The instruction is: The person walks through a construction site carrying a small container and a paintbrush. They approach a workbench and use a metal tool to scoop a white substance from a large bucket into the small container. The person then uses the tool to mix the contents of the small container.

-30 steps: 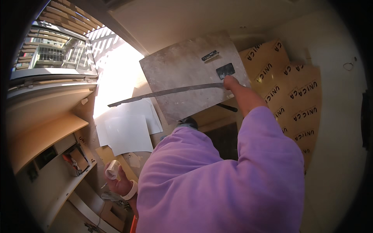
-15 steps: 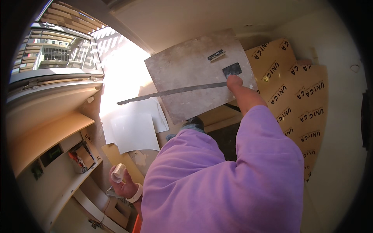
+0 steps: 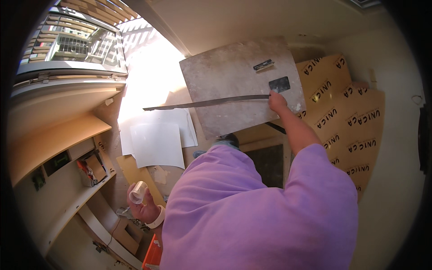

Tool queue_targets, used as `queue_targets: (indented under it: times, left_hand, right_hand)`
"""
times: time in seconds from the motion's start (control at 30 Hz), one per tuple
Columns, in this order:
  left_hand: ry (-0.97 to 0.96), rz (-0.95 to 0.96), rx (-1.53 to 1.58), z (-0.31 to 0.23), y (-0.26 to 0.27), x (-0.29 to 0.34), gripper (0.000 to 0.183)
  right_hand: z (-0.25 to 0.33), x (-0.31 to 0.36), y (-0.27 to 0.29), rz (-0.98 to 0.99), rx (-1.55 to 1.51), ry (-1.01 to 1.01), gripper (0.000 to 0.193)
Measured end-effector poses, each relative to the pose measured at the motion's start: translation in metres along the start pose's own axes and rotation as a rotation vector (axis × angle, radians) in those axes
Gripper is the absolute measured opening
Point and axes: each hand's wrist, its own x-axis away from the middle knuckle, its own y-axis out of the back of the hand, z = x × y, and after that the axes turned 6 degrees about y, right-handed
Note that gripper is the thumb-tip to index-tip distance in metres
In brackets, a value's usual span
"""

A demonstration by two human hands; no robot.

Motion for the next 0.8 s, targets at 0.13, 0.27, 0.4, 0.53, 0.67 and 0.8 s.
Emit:
queue_targets:
  times: [0.13, 0.27, 0.4, 0.53, 0.67, 0.8]
  left_hand:
    - [-0.002, 0.001, -0.009, 0.008, 0.002, -0.006, 0.045]
    - [0.005, 0.027, -0.003, 0.017, 0.000, -0.008, 0.045]
    - [0.046, 0.053, 0.051, 0.015, -0.003, -0.010, 0.045]
    - [0.006, 0.041, 0.029, 0.008, -0.008, -0.019, 0.045]
    - [0.026, 0.053, 0.049, 0.020, -0.007, -0.015, 0.045]
    - [0.066, 0.051, 0.077, 0.017, -0.012, -0.016, 0.045]
  right_hand:
    - [-0.035, -0.019, 0.011, -0.104, -0.195, 0.182, 0.025]
    - [-0.019, -0.010, 0.080, -0.454, -0.346, 0.311, 0.030]
    - [-0.040, 0.006, 0.100, -0.541, -0.220, 0.356, 0.027]
    - [-0.128, 0.020, 0.069, -0.419, -0.105, 0.024, 0.029]
    - [-0.151, 0.023, 0.055, -0.251, -0.391, -0.168, 0.033]
    - [-0.035, 0.047, 0.090, 0.125, -0.942, -0.260, 0.034]
